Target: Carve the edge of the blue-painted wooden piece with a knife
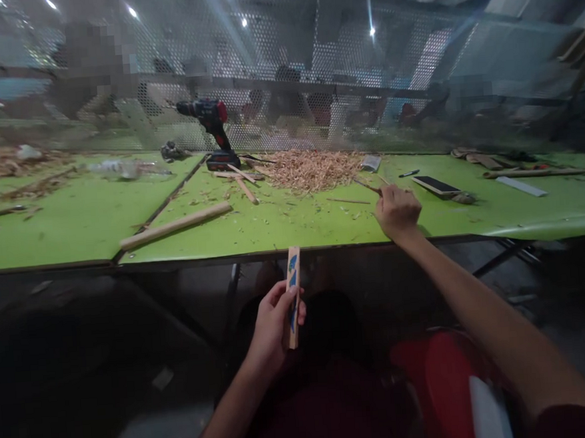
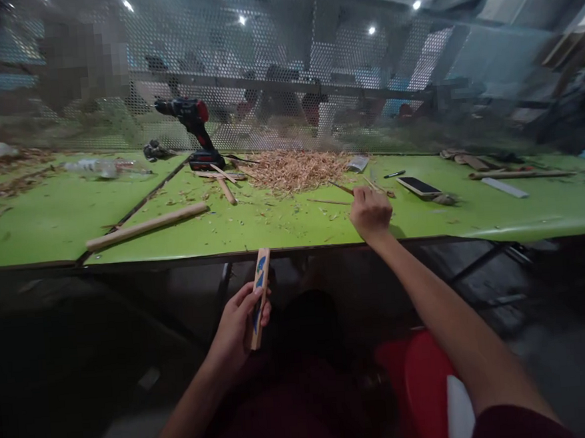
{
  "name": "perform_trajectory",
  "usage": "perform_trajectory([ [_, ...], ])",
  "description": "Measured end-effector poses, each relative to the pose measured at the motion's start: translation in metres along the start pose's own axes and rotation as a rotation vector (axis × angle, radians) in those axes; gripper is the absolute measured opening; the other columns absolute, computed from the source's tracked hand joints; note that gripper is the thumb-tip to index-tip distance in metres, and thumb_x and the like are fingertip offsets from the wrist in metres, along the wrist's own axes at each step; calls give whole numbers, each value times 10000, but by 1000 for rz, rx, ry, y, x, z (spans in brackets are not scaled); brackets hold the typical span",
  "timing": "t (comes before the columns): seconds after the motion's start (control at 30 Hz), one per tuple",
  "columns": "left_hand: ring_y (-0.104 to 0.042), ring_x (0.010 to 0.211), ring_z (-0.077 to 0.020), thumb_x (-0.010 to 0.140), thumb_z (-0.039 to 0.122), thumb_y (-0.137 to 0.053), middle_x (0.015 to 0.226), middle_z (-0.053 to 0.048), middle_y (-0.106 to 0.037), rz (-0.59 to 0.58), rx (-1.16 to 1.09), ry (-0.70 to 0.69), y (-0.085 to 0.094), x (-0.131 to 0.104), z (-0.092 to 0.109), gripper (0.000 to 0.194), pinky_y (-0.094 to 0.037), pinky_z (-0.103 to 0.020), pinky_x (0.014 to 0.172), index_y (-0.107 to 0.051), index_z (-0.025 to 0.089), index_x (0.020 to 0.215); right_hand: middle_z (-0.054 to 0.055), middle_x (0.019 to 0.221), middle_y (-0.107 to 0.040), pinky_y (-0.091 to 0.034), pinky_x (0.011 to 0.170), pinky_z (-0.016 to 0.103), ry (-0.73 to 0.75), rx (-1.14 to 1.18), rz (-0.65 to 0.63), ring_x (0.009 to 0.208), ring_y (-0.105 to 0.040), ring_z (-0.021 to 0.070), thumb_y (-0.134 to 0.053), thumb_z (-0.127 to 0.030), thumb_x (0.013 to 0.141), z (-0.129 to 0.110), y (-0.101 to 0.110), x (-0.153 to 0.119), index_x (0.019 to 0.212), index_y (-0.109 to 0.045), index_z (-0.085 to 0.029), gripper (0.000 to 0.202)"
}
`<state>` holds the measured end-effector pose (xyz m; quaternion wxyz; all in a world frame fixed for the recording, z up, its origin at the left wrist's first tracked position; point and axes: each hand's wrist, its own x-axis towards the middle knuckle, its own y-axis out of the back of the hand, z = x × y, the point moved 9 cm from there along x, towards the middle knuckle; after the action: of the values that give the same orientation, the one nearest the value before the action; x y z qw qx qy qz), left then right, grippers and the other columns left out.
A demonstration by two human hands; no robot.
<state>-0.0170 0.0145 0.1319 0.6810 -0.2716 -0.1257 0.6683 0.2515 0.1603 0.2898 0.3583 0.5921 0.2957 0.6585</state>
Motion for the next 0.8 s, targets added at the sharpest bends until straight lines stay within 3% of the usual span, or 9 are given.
perform_trajectory([
  [0.17,-457,429,-52,809,376,-669,540,19,-567,3,-32,45,-2,-4,-6,248,-322,-149,425,-580,146,839,172,1064,-623,-413,818,435,-53,-26,45,957,-560,314,-262,-244,947,18,3,-26,1221,-578,-154,428],
  [0.3,-464,411,-66,873,414,-571,594,-15,-610,-78,-40,104,-8,-12,-8,269,-303,-166,395,-580,145,876,166,1066,-631,-429,824,438,-123,40,101,948,-580,317,-358,-250,912,38,4,-48,1198,-574,-158,370],
  [0.4,-526,476,-87,870,370,-567,642,-32,-623,-128,-59,143,-11,-16,-6,255,-381,-179,446,-610,125,924,197,1124,-599,-438,868,462,-215,157,213,1014,-562,330,-434,-302,888,53,16,-59,1168,-567,-139,351],
  [0.47,-560,533,-93,854,324,-588,680,-45,-628,-152,-80,154,-14,-16,-2,247,-436,-180,504,-630,98,944,190,1082,-596,-442,888,472,-231,280,271,1023,-552,320,-447,-346,892,51,27,-66,1123,-580,-144,334],
  [0.53,-565,558,-91,852,317,-602,719,-45,-622,-169,-116,138,-17,-16,5,265,-451,-174,504,-634,89,983,146,998,-611,-460,870,449,-160,463,280,975,-566,283,-419,-359,923,32,41,-74,1051,-606,-168,296],
  [0.6,-529,518,-82,867,346,-597,733,-21,-597,-193,-164,118,-22,-18,12,311,-415,-164,422,-607,121,1081,96,931,-625,-481,832,393,-6,678,223,908,-588,233,-412,-346,954,-6,58,-86,993,-622,-188,266],
  [0.7,-415,405,-58,908,388,-543,693,22,-555,-240,-180,106,-32,-24,19,321,-289,-141,306,-533,196,1165,63,899,-634,-495,778,315,294,897,9,845,-603,178,-471,-288,961,-79,78,-112,985,-627,-191,185],
  [0.8,-298,336,-21,939,391,-491,645,40,-539,-257,-147,98,-37,-31,23,219,-202,-120,285,-513,198,1039,56,878,-619,-500,711,273,485,953,-158,785,-597,151,-469,-252,973,-130,87,-136,1041,-633,-187,189],
])
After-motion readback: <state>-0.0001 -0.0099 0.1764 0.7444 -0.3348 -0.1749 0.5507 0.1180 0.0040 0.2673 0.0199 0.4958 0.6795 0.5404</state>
